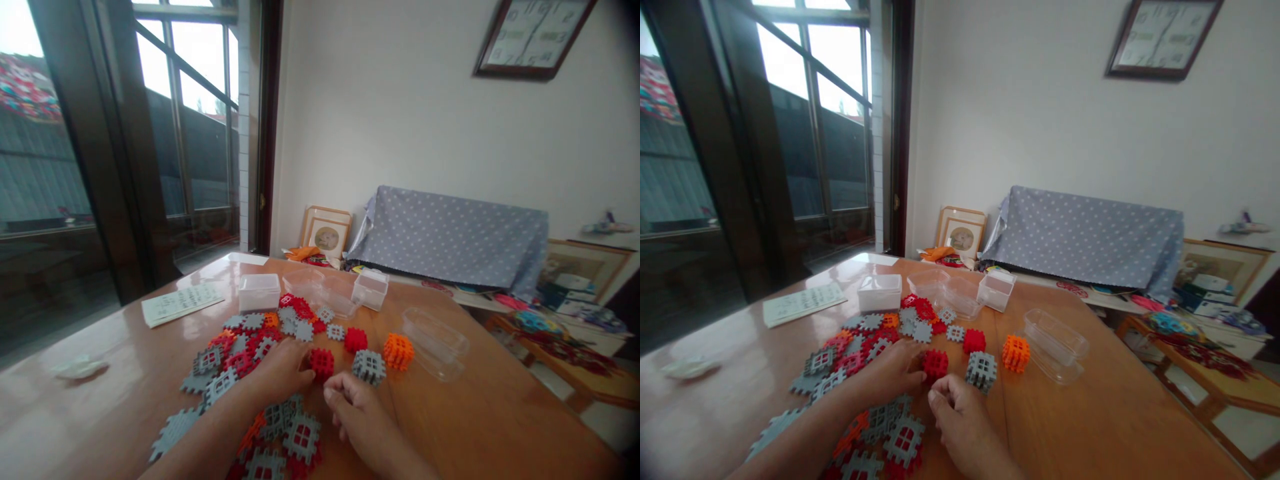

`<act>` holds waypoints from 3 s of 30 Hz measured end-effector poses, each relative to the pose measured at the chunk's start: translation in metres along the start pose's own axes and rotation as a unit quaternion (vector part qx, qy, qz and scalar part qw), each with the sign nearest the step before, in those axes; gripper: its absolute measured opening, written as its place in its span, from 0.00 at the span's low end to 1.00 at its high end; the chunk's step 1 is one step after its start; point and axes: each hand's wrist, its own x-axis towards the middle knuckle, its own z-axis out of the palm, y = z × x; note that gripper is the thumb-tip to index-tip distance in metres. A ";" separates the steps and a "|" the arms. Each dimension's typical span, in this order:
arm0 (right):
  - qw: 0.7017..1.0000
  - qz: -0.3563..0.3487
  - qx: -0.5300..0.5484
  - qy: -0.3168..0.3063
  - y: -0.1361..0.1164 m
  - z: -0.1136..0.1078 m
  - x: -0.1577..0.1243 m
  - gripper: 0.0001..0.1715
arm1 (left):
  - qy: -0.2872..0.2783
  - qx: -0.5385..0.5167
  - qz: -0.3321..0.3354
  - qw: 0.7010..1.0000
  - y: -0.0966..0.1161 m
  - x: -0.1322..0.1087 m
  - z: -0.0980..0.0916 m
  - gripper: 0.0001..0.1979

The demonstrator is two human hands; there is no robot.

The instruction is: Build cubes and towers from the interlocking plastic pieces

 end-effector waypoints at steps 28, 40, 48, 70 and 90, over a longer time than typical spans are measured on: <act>0.995 0.084 -0.041 -0.017 0.007 0.001 0.003 0.14 | 0.033 0.033 -0.014 0.999 -0.008 -0.007 -0.005 0.21; 0.995 0.077 -0.060 -0.028 0.013 0.002 0.002 0.17 | 0.201 0.030 -0.198 0.959 -0.044 -0.022 -0.076 0.11; 0.994 0.082 -0.065 -0.035 0.012 0.004 0.001 0.21 | 0.044 0.064 -0.155 0.985 -0.041 -0.038 -0.074 0.09; 0.990 0.075 -0.096 -0.067 0.009 0.003 -0.002 0.22 | 0.072 0.096 -0.143 0.982 -0.064 -0.026 -0.053 0.06; 0.996 0.005 0.072 -0.048 0.000 0.007 0.000 0.28 | 0.081 -0.470 -0.058 0.877 0.005 -0.014 -0.028 0.13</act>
